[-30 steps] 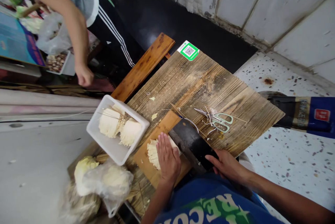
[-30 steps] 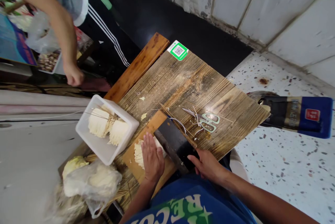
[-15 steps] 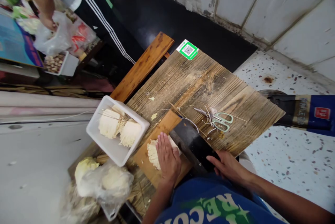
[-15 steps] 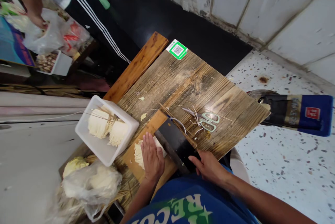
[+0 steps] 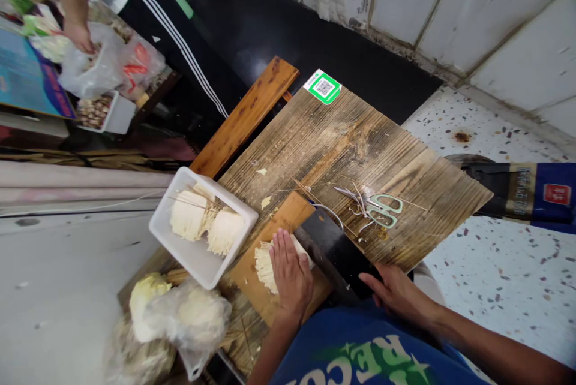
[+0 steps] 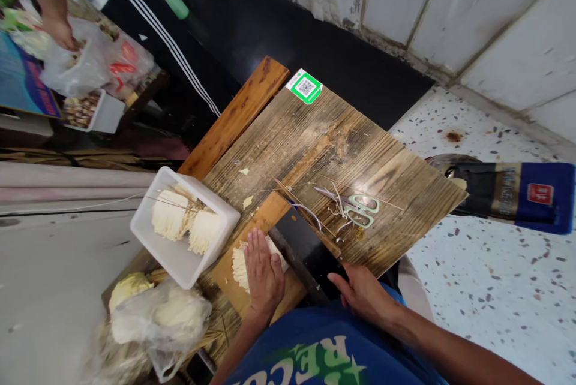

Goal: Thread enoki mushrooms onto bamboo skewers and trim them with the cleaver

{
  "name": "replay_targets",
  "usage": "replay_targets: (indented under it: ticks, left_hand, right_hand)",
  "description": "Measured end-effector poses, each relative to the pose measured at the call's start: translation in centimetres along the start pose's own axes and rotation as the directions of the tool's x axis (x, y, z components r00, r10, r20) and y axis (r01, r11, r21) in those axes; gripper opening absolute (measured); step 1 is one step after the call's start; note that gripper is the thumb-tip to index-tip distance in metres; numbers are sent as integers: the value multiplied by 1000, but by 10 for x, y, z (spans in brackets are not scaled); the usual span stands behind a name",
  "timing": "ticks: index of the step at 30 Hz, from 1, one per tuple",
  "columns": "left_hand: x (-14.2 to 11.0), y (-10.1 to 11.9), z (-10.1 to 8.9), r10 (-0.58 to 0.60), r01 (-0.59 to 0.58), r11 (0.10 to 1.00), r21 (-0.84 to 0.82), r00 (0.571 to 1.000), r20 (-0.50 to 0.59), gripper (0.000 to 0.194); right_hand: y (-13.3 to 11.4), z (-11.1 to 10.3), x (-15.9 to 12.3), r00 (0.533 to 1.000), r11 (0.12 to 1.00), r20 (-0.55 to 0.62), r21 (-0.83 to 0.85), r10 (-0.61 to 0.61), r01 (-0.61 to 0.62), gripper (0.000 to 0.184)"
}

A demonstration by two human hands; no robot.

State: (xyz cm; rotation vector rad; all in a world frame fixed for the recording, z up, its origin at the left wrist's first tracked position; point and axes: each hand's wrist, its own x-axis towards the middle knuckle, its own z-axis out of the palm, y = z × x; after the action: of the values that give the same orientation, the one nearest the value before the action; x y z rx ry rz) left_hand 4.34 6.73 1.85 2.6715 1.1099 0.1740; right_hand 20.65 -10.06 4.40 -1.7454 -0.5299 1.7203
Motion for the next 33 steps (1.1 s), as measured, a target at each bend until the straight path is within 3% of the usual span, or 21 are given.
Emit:
replay_targets:
  ticks: [13, 19, 25, 30, 33]
  left_hand:
    - [-3, 4, 4, -43, 43, 999, 2, 998, -38, 60]
    - [-2, 2, 6, -33, 34, 999, 12, 998, -61, 59]
    - [-2, 0, 5, -42, 43, 999, 5, 998, -55, 60]
    - [-5, 2, 5, -15, 16, 1000, 11, 998, -63, 60]
    - [-5, -1, 8, -24, 24, 1000, -5, 996, -85, 60]
  right_hand:
    - [-23, 5, 18, 999, 992, 7, -122, -35, 36, 33]
    - [-8, 7, 13, 997, 987, -2, -140, -75, 74, 33]
    - [-18, 14, 22, 999, 983, 24, -177, -35, 38, 31]
    - [-9, 12, 14, 993, 970, 35, -214, -110, 115, 31]
    - [-8, 20, 25, 995, 976, 46, -192, -94, 101, 27]
